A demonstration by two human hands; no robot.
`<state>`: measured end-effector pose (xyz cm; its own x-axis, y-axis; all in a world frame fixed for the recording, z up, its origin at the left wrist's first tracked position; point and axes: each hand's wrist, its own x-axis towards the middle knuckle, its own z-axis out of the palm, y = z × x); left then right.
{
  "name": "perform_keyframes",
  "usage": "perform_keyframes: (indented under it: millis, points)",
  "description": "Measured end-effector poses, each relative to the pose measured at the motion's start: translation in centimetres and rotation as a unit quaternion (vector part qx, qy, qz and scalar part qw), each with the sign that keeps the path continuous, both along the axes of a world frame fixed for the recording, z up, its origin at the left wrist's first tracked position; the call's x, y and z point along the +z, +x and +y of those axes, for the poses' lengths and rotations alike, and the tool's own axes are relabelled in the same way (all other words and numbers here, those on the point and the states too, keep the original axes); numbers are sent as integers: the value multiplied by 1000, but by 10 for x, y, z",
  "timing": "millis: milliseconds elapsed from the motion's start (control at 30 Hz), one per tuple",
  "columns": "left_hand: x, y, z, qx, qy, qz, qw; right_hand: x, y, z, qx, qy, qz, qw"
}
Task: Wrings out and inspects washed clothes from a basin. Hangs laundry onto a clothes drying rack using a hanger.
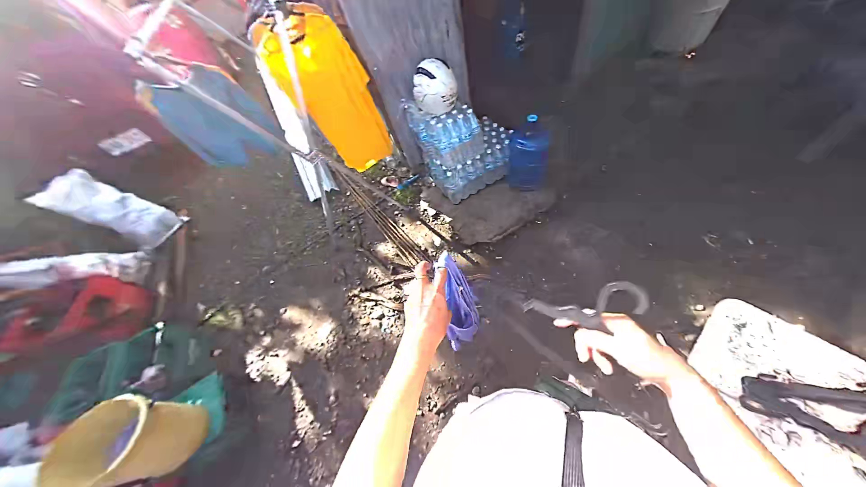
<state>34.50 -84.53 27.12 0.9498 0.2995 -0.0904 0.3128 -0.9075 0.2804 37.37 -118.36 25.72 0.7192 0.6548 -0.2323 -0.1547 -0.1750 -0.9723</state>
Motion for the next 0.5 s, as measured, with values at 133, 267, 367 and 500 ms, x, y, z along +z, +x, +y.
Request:
perform_keyframes:
  millis: [133, 267, 367, 500]
  points:
    - [4, -25, 51, 53, -19, 35, 998, 0, -7, 130, 165, -112, -47, 979]
    - [9, -58, 95, 115, -23, 13, 993, -3, -2, 245, 207, -177, -153, 950]
    - [2, -84, 128, 142, -46, -72, 986, -12, -7, 325, 229, -161, -194, 940]
    - [-32, -110, 186, 173, 16, -353, 919, -28, -12, 423, 166, 27, -233, 958]
